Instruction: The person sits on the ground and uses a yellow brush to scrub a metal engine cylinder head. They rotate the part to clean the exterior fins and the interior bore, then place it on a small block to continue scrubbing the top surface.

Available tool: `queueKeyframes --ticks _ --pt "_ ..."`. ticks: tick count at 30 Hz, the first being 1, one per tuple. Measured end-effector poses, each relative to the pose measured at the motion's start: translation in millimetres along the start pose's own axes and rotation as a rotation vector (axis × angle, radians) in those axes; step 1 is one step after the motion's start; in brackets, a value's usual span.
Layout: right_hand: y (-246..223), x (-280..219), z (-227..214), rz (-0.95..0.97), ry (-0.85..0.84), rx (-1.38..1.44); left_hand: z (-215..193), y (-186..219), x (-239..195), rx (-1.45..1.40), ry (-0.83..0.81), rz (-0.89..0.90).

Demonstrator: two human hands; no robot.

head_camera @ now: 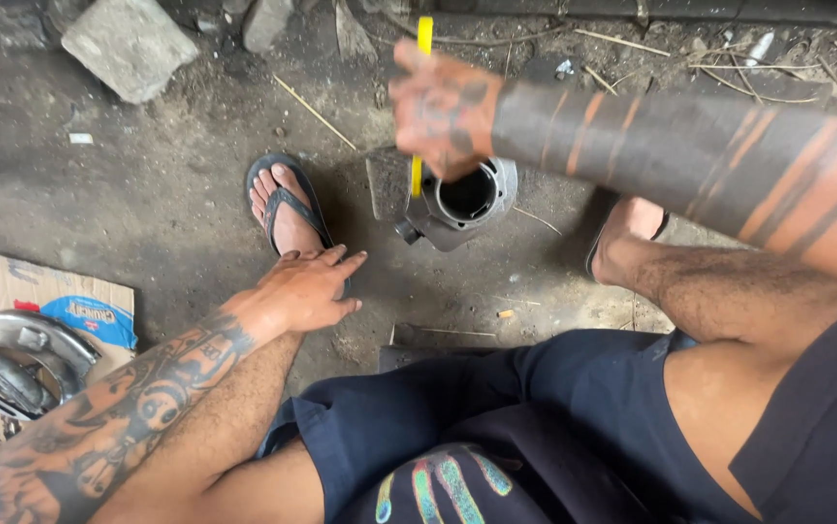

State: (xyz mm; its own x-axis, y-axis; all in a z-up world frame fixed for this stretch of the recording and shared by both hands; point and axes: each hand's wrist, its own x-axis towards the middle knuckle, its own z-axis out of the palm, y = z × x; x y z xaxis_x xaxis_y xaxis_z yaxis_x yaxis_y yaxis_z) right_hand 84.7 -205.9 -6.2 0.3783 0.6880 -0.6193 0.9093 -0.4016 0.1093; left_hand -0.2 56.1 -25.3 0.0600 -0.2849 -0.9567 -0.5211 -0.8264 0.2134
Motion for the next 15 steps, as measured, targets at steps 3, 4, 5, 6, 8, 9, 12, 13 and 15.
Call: queueKeyframes --ticks 3,4,5,6,8,9,12,13,15 --pt "-17.9 -1.6 9.5 -0.195 -0.031 -0.276 -0.6 0.3 2.1 0.017 -0.009 0.011" --pt "-16.3 -2.4 10.8 -0.118 -0.038 -0.074 0.0 -1.2 5.1 0.027 -0.008 0.001" --pt "-16.9 -4.2 13.6 -0.045 -0.046 0.135 2.4 -1.0 8.4 0.035 -0.014 -0.004" --pt "-4.6 -12.6 24.6 -0.035 -0.050 0.144 -5.1 2.2 8.1 0.048 -0.017 0.003" --pt "14.3 -26.8 43.7 0.190 -0.013 0.604 -10.9 9.9 2.7 0.038 0.012 -0.007" --pt "11.8 -39.7 44.8 0.204 -0.007 0.601 -13.6 10.6 3.0 0.050 0.022 -0.009" --pt "-5.5 -65.6 70.2 0.393 -0.132 1.121 -20.9 15.4 -2.6 0.056 0.081 0.045" --pt "-14.7 -65.9 95.1 0.389 -0.056 1.199 -25.9 17.6 -5.1 0.053 0.133 0.050" --pt "-34.1 -69.2 134.1 0.394 0.025 1.278 -34.9 22.0 -10.9 0.058 0.186 0.060"
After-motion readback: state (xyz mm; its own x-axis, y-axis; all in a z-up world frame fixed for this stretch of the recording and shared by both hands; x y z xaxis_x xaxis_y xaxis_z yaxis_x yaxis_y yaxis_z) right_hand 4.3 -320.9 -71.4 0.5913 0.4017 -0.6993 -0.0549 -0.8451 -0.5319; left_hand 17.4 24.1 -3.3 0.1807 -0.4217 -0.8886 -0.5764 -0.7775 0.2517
